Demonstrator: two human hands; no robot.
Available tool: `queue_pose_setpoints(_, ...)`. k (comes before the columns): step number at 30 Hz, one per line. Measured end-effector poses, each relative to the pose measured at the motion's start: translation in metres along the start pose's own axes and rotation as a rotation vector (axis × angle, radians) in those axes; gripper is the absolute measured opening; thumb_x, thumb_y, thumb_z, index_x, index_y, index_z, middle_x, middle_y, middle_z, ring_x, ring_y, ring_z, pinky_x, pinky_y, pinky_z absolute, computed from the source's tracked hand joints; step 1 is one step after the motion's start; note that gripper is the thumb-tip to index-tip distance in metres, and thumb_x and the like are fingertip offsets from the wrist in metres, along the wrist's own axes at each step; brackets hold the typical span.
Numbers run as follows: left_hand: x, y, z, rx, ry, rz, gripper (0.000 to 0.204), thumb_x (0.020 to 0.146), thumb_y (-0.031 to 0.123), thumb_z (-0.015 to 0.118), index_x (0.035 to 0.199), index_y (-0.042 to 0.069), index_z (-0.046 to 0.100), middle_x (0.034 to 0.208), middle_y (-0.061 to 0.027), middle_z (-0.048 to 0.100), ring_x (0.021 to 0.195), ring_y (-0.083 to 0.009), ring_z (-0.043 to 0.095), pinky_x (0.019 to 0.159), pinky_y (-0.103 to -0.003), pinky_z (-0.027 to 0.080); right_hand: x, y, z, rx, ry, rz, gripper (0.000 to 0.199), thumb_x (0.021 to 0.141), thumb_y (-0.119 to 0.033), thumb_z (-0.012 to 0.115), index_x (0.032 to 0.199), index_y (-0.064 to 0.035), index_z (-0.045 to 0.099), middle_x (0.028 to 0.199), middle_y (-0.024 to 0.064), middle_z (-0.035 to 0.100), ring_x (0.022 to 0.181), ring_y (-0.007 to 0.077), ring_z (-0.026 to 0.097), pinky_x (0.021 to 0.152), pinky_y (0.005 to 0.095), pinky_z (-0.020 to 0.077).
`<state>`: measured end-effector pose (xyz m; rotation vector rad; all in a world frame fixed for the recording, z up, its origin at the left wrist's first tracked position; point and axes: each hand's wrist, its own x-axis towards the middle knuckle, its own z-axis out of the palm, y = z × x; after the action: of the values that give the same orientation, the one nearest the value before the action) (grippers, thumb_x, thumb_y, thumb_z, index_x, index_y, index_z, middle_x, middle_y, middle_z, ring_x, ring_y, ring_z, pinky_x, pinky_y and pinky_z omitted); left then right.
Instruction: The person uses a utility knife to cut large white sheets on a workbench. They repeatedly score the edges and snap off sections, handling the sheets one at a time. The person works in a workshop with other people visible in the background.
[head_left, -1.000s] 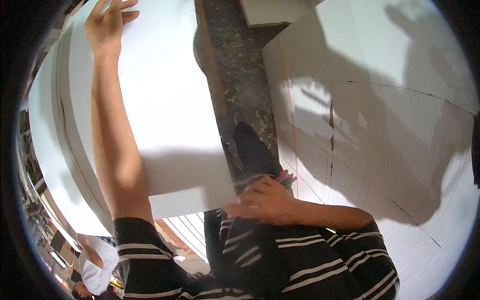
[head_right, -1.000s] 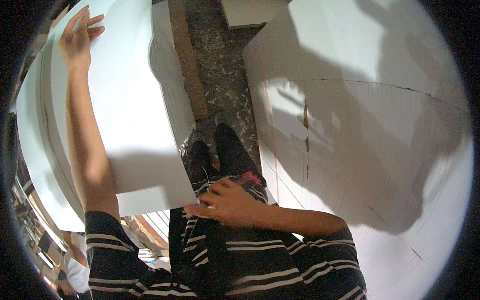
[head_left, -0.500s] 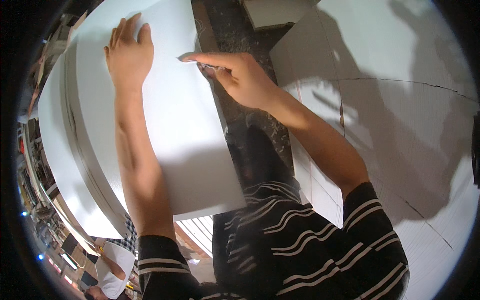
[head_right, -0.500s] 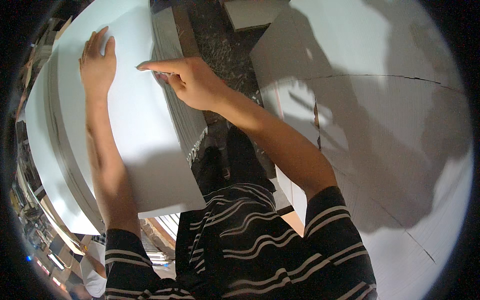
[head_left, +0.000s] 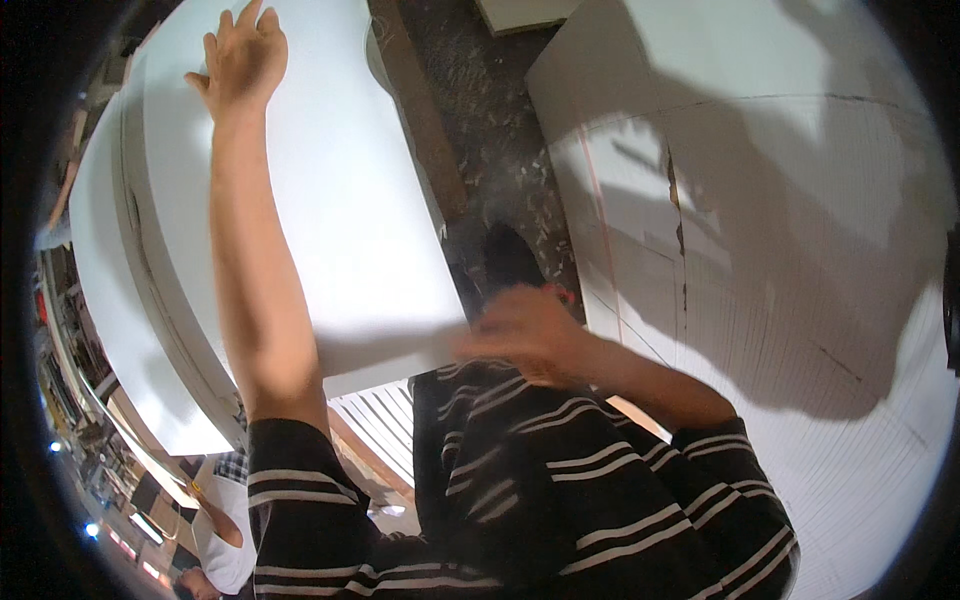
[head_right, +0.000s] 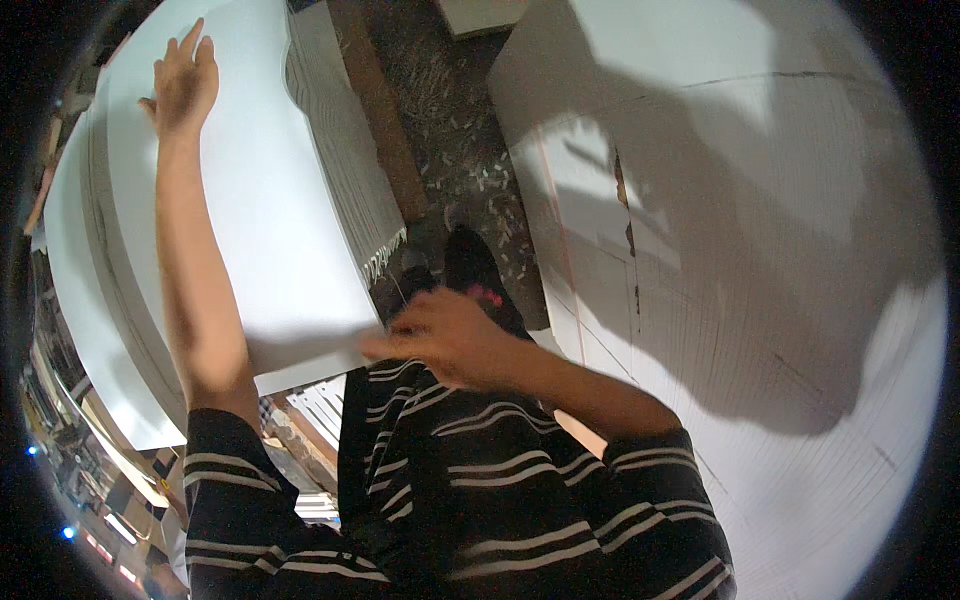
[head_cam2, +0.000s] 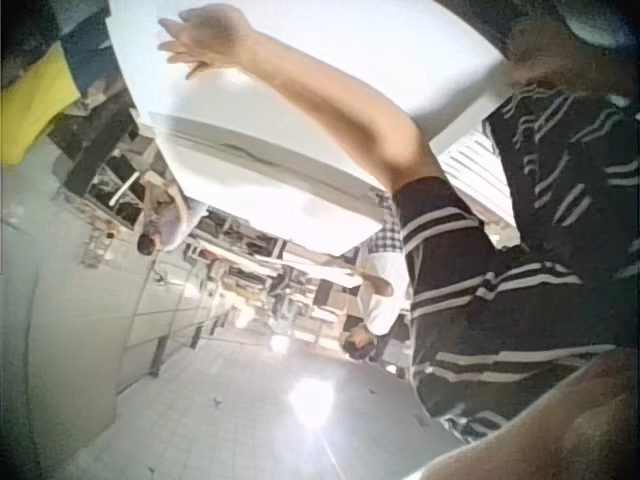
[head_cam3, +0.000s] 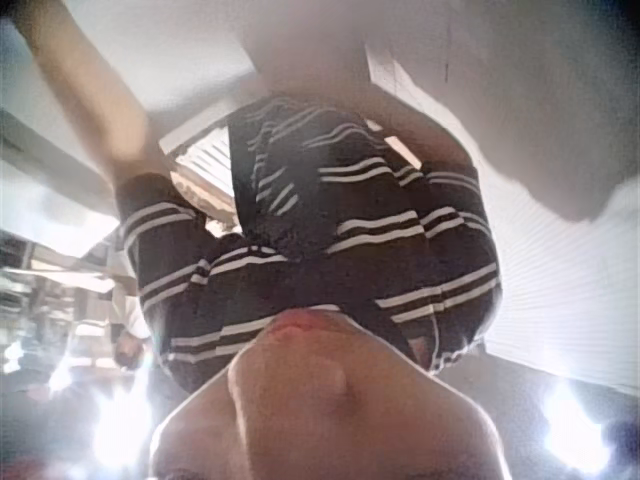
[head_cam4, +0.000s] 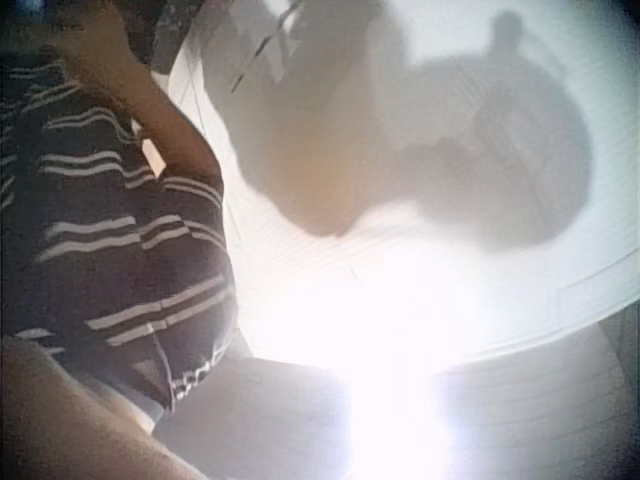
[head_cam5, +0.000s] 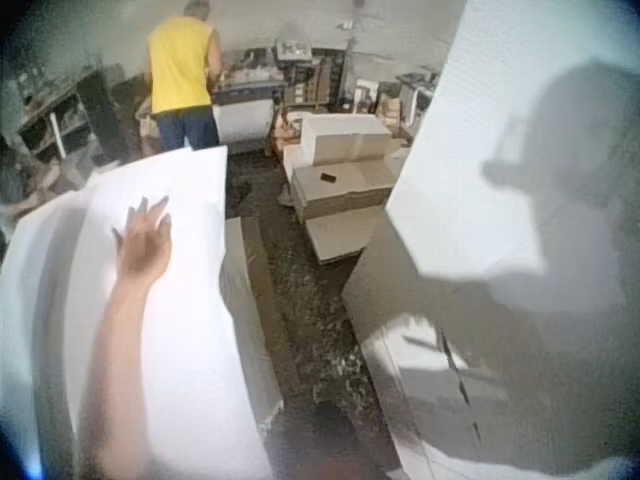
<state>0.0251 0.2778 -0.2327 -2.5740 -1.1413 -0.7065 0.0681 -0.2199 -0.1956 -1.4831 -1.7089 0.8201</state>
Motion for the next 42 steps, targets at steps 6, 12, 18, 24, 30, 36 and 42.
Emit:
queue_pose_setpoints(6, -0.010, 0.062, -0.047, 0.102, -0.183, 0.046, 0.056, 0.109, 0.053, 0.041, 0.159, 0.028, 0.045, 0.167, -0.0123, 0.038, 0.155, -0.0350, 0.033, 0.124, -0.066, 0.023, -0.093, -0.035, 0.035, 0.044, -0.189, 0.213, 0.055, 0.095, -0.007, 0.068, 0.149, -0.0185, 0.059, 0.121, 0.0085, 0.075, 0.102, 0.0297, 0.070, 0.092, 0.0430, 0.0546)
queue_pose_setpoints(12, -0.142, 0.156, -0.165, -0.148, -0.444, 0.407, 0.051, 0.106, 0.048, 0.053, 0.149, 0.021, 0.059, 0.173, -0.0101, 0.027, 0.161, -0.0310, 0.017, 0.131, -0.055, 0.010, -0.146, -0.005, 0.044, 0.754, 0.586, 0.812, 0.035, 0.103, -0.007, 0.061, 0.138, -0.0066, 0.065, 0.117, 0.0122, 0.074, 0.092, 0.0188, 0.069, 0.084, 0.0339, 0.0562)
queue_pose_setpoints(18, -0.303, 0.151, -0.262, -0.703, -0.491, 0.770, 0.035, 0.089, 0.017, 0.073, 0.124, 0.011, 0.073, 0.148, -0.0184, 0.056, 0.145, -0.0381, 0.046, 0.124, -0.060, 0.031, -0.136, 0.032, 0.059, 1.084, 0.879, 0.863, 0.052, 0.101, -0.009, 0.066, 0.151, -0.0033, 0.051, 0.115, 0.0143, 0.073, 0.089, 0.0203, 0.069, 0.082, 0.0359, 0.0559)
queue_pose_setpoints(24, -0.336, 0.109, -0.306, -0.848, -0.293, 0.356, 0.038, 0.079, 0.001, 0.077, 0.117, 0.007, 0.074, 0.120, -0.0154, 0.073, 0.126, -0.0328, 0.063, 0.112, -0.052, 0.045, -0.117, 0.067, 0.050, 0.999, 0.568, 0.945, 0.043, 0.095, -0.011, 0.076, 0.134, 0.0009, 0.063, 0.106, 0.0107, 0.071, 0.087, 0.0179, 0.067, 0.077, 0.0348, 0.0543)
queue_pose_setpoints(30, -0.289, 0.071, -0.275, 0.000, -0.136, 0.273, 0.055, 0.093, 0.004, 0.062, 0.146, 0.016, 0.061, 0.151, -0.0254, 0.052, 0.136, -0.0511, 0.051, 0.111, -0.063, 0.045, -0.075, 0.086, -0.003, 0.997, 0.233, 0.878, 0.013, 0.096, -0.013, 0.076, 0.100, -0.0013, 0.071, 0.085, 0.0034, 0.068, 0.074, 0.0132, 0.063, 0.065, 0.0330, 0.0486)
queue_pose_setpoints(36, -0.287, 0.066, -0.265, 0.283, -0.053, 0.394, 0.056, 0.102, 0.003, 0.054, 0.154, 0.024, 0.054, 0.156, -0.0321, 0.044, 0.133, -0.0538, 0.054, 0.096, -0.055, 0.060, -0.030, 0.065, -0.037, 1.046, 0.253, 0.762, 0.012, 0.097, -0.014, 0.076, 0.094, -0.0025, 0.073, 0.081, 0.0026, 0.068, 0.071, 0.0132, 0.063, 0.064, 0.0326, 0.0483)
queue_pose_setpoints(42, -0.311, 0.102, -0.315, 0.018, -0.293, 0.205, 0.062, 0.094, 0.008, 0.062, 0.154, 0.025, 0.054, 0.158, -0.0305, 0.042, 0.134, -0.0585, 0.050, 0.106, -0.066, 0.049, 0.021, 0.052, -0.053, 0.890, 0.435, 0.722, 0.031, 0.093, -0.030, 0.081, 0.102, -0.0020, 0.071, 0.093, 0.0047, 0.070, 0.085, 0.0135, 0.063, 0.072, 0.0332, 0.0485)
